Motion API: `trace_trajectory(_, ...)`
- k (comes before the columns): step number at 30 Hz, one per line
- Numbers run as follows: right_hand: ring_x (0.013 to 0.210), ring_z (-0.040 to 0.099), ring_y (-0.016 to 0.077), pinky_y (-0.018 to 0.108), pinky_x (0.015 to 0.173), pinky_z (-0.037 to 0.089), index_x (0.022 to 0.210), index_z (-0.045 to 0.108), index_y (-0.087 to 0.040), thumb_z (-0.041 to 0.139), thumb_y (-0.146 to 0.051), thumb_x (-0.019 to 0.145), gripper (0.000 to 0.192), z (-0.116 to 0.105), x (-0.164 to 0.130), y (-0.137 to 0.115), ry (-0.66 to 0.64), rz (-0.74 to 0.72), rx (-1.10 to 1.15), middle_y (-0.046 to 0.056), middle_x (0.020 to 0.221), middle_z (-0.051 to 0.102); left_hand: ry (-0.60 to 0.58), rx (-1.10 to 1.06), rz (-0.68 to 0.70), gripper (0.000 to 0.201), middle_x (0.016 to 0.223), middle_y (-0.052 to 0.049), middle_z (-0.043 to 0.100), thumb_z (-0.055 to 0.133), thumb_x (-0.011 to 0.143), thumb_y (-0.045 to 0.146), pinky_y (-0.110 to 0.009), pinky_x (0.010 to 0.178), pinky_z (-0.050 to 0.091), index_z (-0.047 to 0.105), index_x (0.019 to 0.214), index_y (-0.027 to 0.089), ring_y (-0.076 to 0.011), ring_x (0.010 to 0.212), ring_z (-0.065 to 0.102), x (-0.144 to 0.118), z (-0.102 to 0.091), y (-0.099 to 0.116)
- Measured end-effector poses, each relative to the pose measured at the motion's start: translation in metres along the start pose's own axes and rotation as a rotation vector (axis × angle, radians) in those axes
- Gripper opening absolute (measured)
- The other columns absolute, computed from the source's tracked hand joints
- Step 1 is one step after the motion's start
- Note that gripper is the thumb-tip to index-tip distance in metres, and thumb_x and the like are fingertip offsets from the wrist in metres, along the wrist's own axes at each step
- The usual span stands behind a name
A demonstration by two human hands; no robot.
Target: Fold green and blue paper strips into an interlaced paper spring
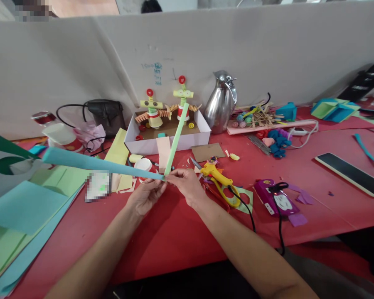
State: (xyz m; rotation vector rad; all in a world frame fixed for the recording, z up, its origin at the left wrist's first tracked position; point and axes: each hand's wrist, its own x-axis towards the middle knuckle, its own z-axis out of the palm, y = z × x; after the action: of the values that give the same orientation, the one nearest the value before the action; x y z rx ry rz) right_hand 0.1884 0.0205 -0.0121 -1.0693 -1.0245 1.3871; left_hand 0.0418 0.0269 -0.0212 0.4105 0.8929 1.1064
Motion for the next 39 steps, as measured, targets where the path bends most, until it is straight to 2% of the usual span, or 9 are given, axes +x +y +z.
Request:
trace_trajectory(8,0.07,0.061,0.0191,0.036,0.074,0.047,0.061,0.071,-0.021,0.084,-0.044,0.054,0.027,-0.002,0.001,-0.002,0.055,-0.027,-0.099,0.002,0.067,0.07,-0.069,0.072,0.031,0.012,0.071,0.001,0.067,0.082,0.067,0.011,-0.016,0.071,0.06,0.071,0.068,0.012,-0.0082,0.07,0.067,-0.002,-0.002,0.0)
trace_trajectory(13,0.071,0.063,0.019,0.037,0.076,0.049,0.067,0.076,-0.022,0.081,-0.043,0.06,0.023,-0.006,0.004,-0.002,0.026,-0.039,-0.126,0.001,0.066,0.071,-0.111,0.14,0.142,0.019,0.074,0.0,0.07,0.087,0.063,0.018,-0.019,0.072,0.06,0.073,0.076,0.015,-0.0097,0.073,0.068,-0.005,0.0,0.002)
trace_trajectory(18,0.078,0.067,0.0208,0.04,0.082,0.052,0.078,0.079,-0.022,0.08,-0.041,0.066,0.023,-0.004,0.002,-0.004,-0.067,-0.086,-0.052,0.003,0.077,0.076,-0.067,0.158,0.298,0.03,0.091,-0.005,0.076,0.086,0.065,0.023,-0.023,0.076,0.059,0.077,0.092,0.014,-0.0132,0.079,0.071,-0.008,0.005,-0.002)
trace_trajectory(22,0.095,0.069,0.0234,0.042,0.092,0.052,0.085,0.079,-0.026,0.08,-0.038,0.069,0.02,0.0,-0.006,-0.009,-0.053,-0.144,-0.013,0.003,0.091,0.078,0.014,0.136,0.389,0.027,0.086,-0.005,0.076,0.085,0.067,0.025,-0.024,0.08,0.058,0.078,0.091,0.014,-0.012,0.075,0.07,-0.009,0.008,-0.006)
trace_trajectory(24,0.1,0.069,0.0238,0.042,0.095,0.052,0.09,0.078,-0.028,0.079,-0.039,0.072,0.022,0.003,-0.009,-0.01,-0.097,-0.153,-0.007,0.002,0.096,0.077,0.028,0.138,0.438,0.025,0.088,-0.005,0.077,0.083,0.069,0.026,-0.025,0.082,0.057,0.078,0.091,0.016,-0.0131,0.079,0.071,-0.01,0.009,-0.008)
trace_trajectory(26,0.101,0.069,0.0235,0.043,0.097,0.051,0.096,0.077,-0.028,0.078,-0.039,0.074,0.026,0.006,-0.01,-0.008,-0.14,-0.134,0.044,0.001,0.099,0.077,0.031,0.137,0.493,0.022,0.091,-0.004,0.077,0.082,0.07,0.026,-0.027,0.085,0.056,0.078,0.09,0.018,-0.0144,0.084,0.071,-0.011,0.01,-0.01)
trace_trajectory(29,0.097,0.07,0.0228,0.043,0.097,0.051,0.095,0.076,-0.026,0.078,-0.035,0.074,0.023,0.01,-0.009,-0.002,-0.085,-0.128,0.149,0.002,0.095,0.077,0.013,0.122,0.541,0.018,0.09,-0.003,0.077,0.081,0.072,0.026,-0.028,0.089,0.055,0.077,0.088,0.019,-0.0146,0.087,0.07,-0.013,0.01,-0.015)
trace_trajectory(34,0.094,0.07,0.0231,0.039,0.09,0.055,0.09,0.076,-0.024,0.076,-0.033,0.079,0.014,0.009,-0.007,0.004,-0.006,-0.257,0.021,0.004,0.095,0.076,-0.052,0.112,0.536,0.015,0.089,-0.001,0.075,0.08,0.073,0.025,-0.03,0.092,0.054,0.075,0.087,0.02,-0.0144,0.089,0.069,-0.015,0.01,-0.018)
trace_trajectory(39,0.092,0.068,0.0215,0.037,0.086,0.054,0.086,0.077,-0.027,0.071,-0.03,0.084,0.006,0.002,-0.007,-0.002,0.083,-0.549,-0.348,0.003,0.094,0.075,-0.133,0.14,0.5,0.017,0.087,-0.001,0.073,0.081,0.072,0.022,-0.028,0.087,0.054,0.073,0.087,0.02,-0.0131,0.085,0.067,-0.014,0.008,-0.011)
